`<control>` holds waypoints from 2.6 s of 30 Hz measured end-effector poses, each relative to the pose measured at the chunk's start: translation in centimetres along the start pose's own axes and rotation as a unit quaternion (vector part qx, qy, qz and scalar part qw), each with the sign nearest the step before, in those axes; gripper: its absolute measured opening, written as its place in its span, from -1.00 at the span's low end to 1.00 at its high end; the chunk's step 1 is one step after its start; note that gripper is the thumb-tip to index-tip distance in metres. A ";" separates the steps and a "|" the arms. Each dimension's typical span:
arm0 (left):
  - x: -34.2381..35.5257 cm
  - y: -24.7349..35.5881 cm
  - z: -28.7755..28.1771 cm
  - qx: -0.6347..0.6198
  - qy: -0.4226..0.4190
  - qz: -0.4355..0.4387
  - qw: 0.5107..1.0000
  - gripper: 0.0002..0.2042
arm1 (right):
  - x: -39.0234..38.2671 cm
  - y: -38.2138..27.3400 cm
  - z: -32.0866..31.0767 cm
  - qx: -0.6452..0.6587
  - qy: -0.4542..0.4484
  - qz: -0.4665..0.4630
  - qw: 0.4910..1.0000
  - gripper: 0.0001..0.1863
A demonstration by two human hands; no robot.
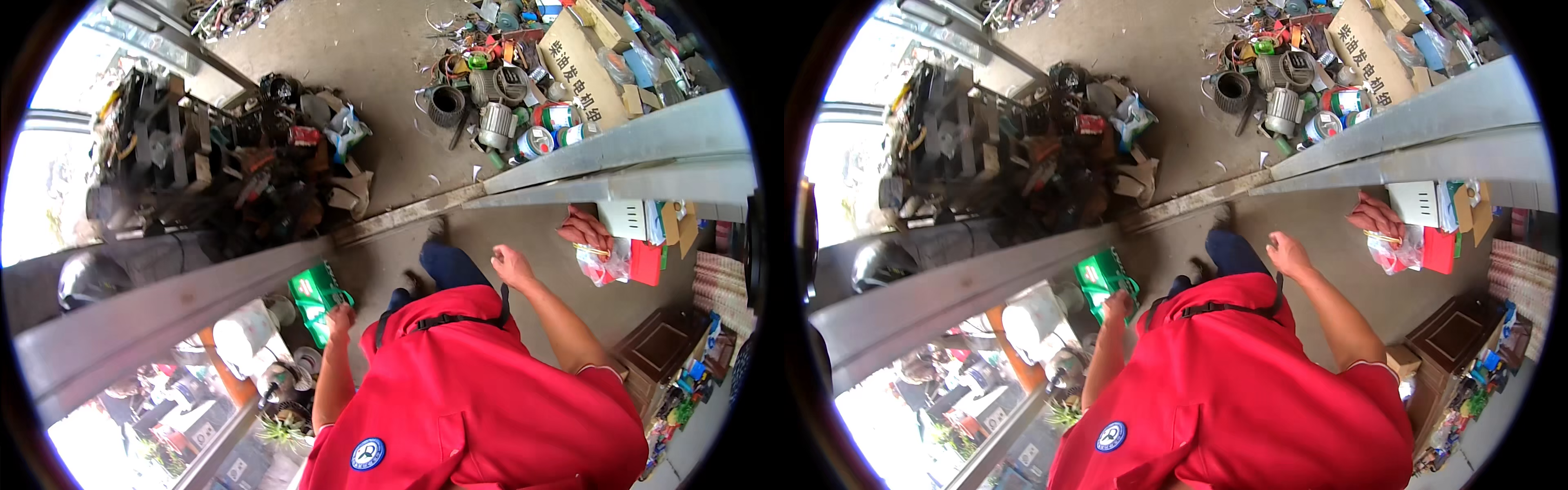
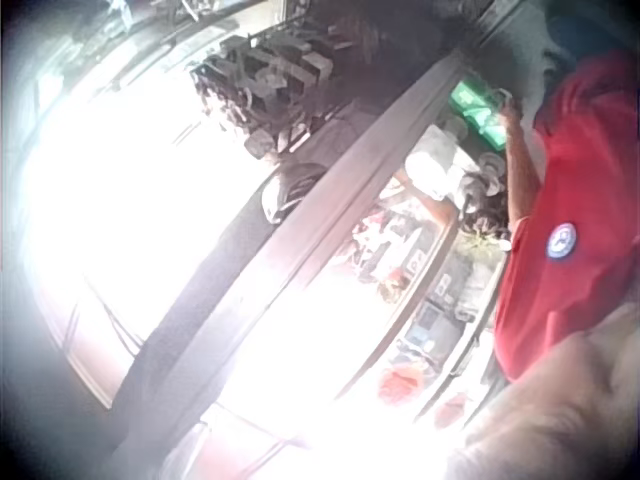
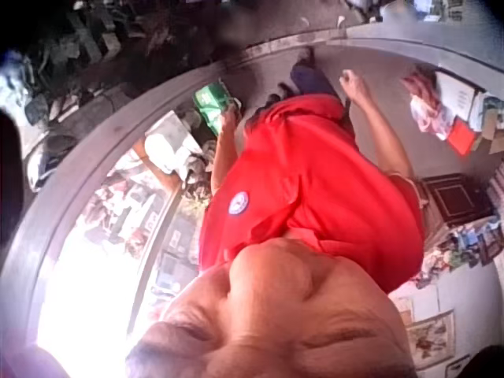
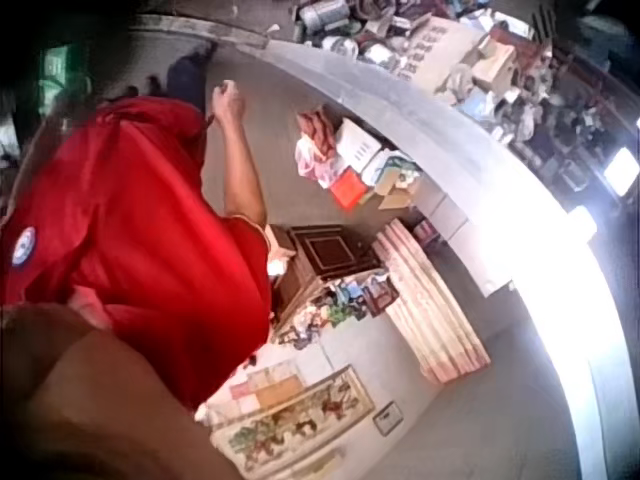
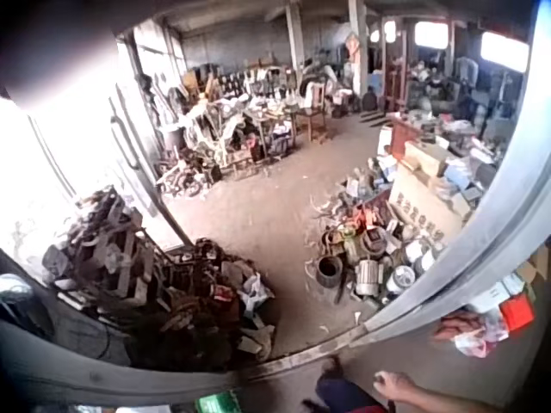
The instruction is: The person walks through a cluttered workshop, plugs in a bench grinder, and sharpens a metal strip against the grinding wheel. They repeatedly reposition the strip to grind different edges.
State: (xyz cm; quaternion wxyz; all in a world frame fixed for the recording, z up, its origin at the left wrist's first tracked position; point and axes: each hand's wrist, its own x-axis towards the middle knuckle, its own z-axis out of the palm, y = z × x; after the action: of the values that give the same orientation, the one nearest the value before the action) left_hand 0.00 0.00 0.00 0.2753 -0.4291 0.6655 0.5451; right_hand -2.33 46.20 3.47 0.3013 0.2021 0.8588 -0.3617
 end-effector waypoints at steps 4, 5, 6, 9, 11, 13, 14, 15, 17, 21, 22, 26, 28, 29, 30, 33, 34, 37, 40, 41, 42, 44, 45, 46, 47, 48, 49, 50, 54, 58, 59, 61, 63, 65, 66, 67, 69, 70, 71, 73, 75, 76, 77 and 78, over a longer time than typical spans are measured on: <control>-1.3 2.0 1.4 0.015 0.026 -0.042 0.999 -0.78 | 5.6 -6.8 -8.0 -0.155 0.147 -0.210 0.954 -0.67; -0.5 4.1 4.6 -0.006 0.025 -0.030 0.999 -0.77 | 6.0 -8.2 -8.5 -0.171 0.158 -0.231 0.945 -0.68; -0.7 5.2 5.0 -0.028 0.041 -0.023 0.998 -0.76 | 6.2 -8.9 -9.8 -0.191 0.173 -0.242 0.935 -0.68; 0.1 7.8 5.6 -0.052 0.047 -0.013 0.997 -0.76 | 7.6 -10.3 -11.6 -0.213 0.207 -0.249 0.922 -0.69; 0.9 9.3 5.6 -0.019 0.034 -0.012 0.999 -0.75 | 8.4 -10.1 -12.4 -0.219 0.226 -0.243 0.918 -0.69; 1.9 11.6 6.4 0.025 0.027 -0.012 0.999 -0.74 | 8.7 -9.6 -12.3 -0.225 0.232 -0.226 0.919 -0.68; 2.6 12.9 6.8 0.043 0.025 -0.013 0.999 -0.74 | 8.9 -9.6 -12.3 -0.228 0.233 -0.216 0.920 -0.68; 4.2 13.0 6.9 0.037 0.015 -0.006 0.999 -0.74 | 8.8 -9.8 -12.4 -0.233 0.231 -0.201 0.923 -0.67; 7.7 13.6 7.2 0.038 -0.006 0.020 0.999 -0.75 | 8.8 -10.3 -12.4 -0.232 0.227 -0.169 0.931 -0.67; 15.0 19.0 7.1 0.241 -0.158 0.289 0.913 -0.76 | 9.0 -10.4 -12.5 -0.216 0.234 -0.060 0.946 -0.68; 17.5 19.7 6.5 0.249 -0.200 0.304 0.897 -0.76 | 9.3 -10.3 -12.2 -0.217 0.243 -0.033 0.945 -0.69; 19.4 34.0 11.3 0.323 -0.119 0.045 0.938 -0.78 | 10.8 -10.3 -12.3 -0.219 0.257 0.114 0.934 -0.72; 23.1 37.5 11.8 0.213 -0.133 0.021 0.968 -0.80 | 10.4 -9.7 -11.9 -0.231 0.239 0.193 0.923 -0.73; 24.9 39.6 11.8 0.191 -0.144 0.026 0.971 -0.82 | 10.3 -9.3 -11.8 -0.232 0.229 0.229 0.917 -0.73; 26.7 42.3 12.4 0.183 -0.154 0.038 0.970 -0.83 | 10.5 -9.2 -12.2 -0.232 0.219 0.266 0.910 -0.73; 30.1 50.3 13.6 0.138 -0.163 0.083 0.973 -0.86 | 9.8 -10.7 -14.5 -0.208 0.141 0.367 0.896 -0.65; 30.0 53.0 14.1 0.112 -0.156 0.092 0.977 -0.86 | 9.6 -11.1 -14.6 -0.208 0.134 0.377 0.893 -0.65; 29.3 57.3 14.9 0.074 -0.154 0.110 0.979 -0.86 | 9.2 -11.7 -14.8 -0.195 0.123 0.389 0.892 -0.64; 29.6 58.4 15.2 0.077 -0.168 0.120 0.976 -0.86 | 10.1 -12.5 -15.2 -0.171 0.105 0.410 0.890 -0.62; 30.0 58.0 15.4 0.090 -0.177 0.115 0.973 -0.86 | 10.5 -12.7 -15.2 -0.160 0.095 0.420 0.888 -0.62; 30.5 57.2 15.5 0.109 -0.185 0.107 0.971 -0.86 | 10.7 -13.0 -15.3 -0.177 0.093 0.421 0.885 -0.62; 31.3 54.9 16.3 0.156 -0.207 0.086 0.962 -0.86 | 10.4 -13.0 -15.4 -0.200 0.087 0.434 0.874 -0.63; 31.6 53.9 16.6 0.186 -0.224 0.075 0.954 -0.86 | 10.6 -12.8 -15.5 -0.172 0.094 0.437 0.878 -0.69; 32.1 53.3 16.6 0.213 -0.238 0.067 0.945 -0.86 | 10.8 -12.7 -15.9 -0.137 0.098 0.445 0.880 -0.74; 32.6 53.4 16.2 0.239 -0.248 0.061 0.937 -0.85 | 11.6 -14.3 -17.2 -0.153 0.105 0.430 0.883 -0.83; 33.3 52.6 16.3 0.260 -0.264 0.047 0.927 -0.85 | 11.6 -14.5 -16.9 -0.127 0.149 0.437 0.878 -0.84; 33.9 52.6 16.4 0.284 -0.281 0.036 0.916 -0.85 | 12.8 -13.1 -15.6 -0.132 0.191 0.411 0.882 -0.84; 34.2 53.1 16.4 0.307 -0.293 0.027 0.905 -0.84 | 13.4 -13.0 -15.8 -0.124 0.263 0.370 0.883 -0.84; 36.1 56.7 18.2 0.360 -0.351 -0.009 0.864 -0.82 | 12.8 -16.2 -12.4 0.060 0.258 0.384 0.885 -0.76; 37.8 61.1 19.3 0.378 -0.396 -0.047 0.835 -0.80 | 13.6 -18.3 -5.8 0.127 0.250 0.411 0.867 -0.73; 38.0 62.5 19.8 0.381 -0.407 -0.041 0.829 -0.79 | 13.8 -18.8 -4.1 0.140 0.242 0.418 0.864 -0.73; 37.8 64.9 21.8 0.395 -0.418 -0.026 0.818 -0.78 | 13.5 -19.9 -4.5 0.132 0.224 0.410 0.874 -0.73; 36.1 66.3 25.3 0.417 -0.415 0.008 0.809 -0.80 | 12.8 -20.9 -5.6 0.124 0.217 0.402 0.881 -0.70; 33.1 67.5 29.3 0.435 -0.403 0.045 0.804 -0.83 | 13.7 -19.9 -6.3 0.078 0.279 0.390 0.874 -0.71; 32.8 67.6 30.0 0.413 -0.399 0.051 0.817 -0.84 | 14.0 -19.5 -7.5 0.045 0.304 0.383 0.871 -0.71; 32.7 67.7 30.9 0.393 -0.397 0.055 0.828 -0.84 | 14.2 -18.8 -8.5 0.012 0.323 0.386 0.864 -0.71; 27.8 65.1 32.8 0.411 -0.374 0.121 0.822 -0.81 | 13.4 -17.0 -9.6 -0.047 0.341 0.403 0.848 -0.71; 25.2 63.9 33.6 0.420 -0.361 0.155 0.818 -0.78 | 12.8 -16.2 -10.3 -0.071 0.341 0.414 0.841 -0.71; 24.0 62.9 33.6 0.422 -0.372 0.176 0.808 -0.78 | 12.3 -15.2 -11.2 -0.092 0.338 0.422 0.836 -0.72; 23.0 61.4 32.5 0.420 -0.374 0.197 0.803 -0.79 | 11.9 -13.5 -12.7 -0.129 0.316 0.434 0.834 -0.72; 23.7 60.0 30.5 0.423 -0.350 0.189 0.814 -0.81 | 11.7 -12.3 -13.6 -0.153 0.274 0.450 0.836 -0.72; 24.1 59.1 29.1 0.433 -0.331 0.179 0.819 -0.82 | 11.4 -12.0 -13.8 -0.162 0.249 0.455 0.839 -0.72; 25.1 58.6 27.4 0.393 -0.342 0.147 0.841 -0.83 | 11.5 -11.8 -14.1 -0.162 0.225 0.454 0.847 -0.72; 27.0 58.2 25.1 0.353 -0.351 0.114 0.860 -0.83 | 11.5 -11.7 -14.2 -0.145 0.194 0.455 0.857 -0.71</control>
State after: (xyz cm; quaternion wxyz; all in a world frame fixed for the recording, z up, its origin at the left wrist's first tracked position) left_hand -66.21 18.99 -0.42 0.5598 -0.0050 0.7170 0.4154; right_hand -22.67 50.59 9.62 0.2855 0.5908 0.7546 -0.0092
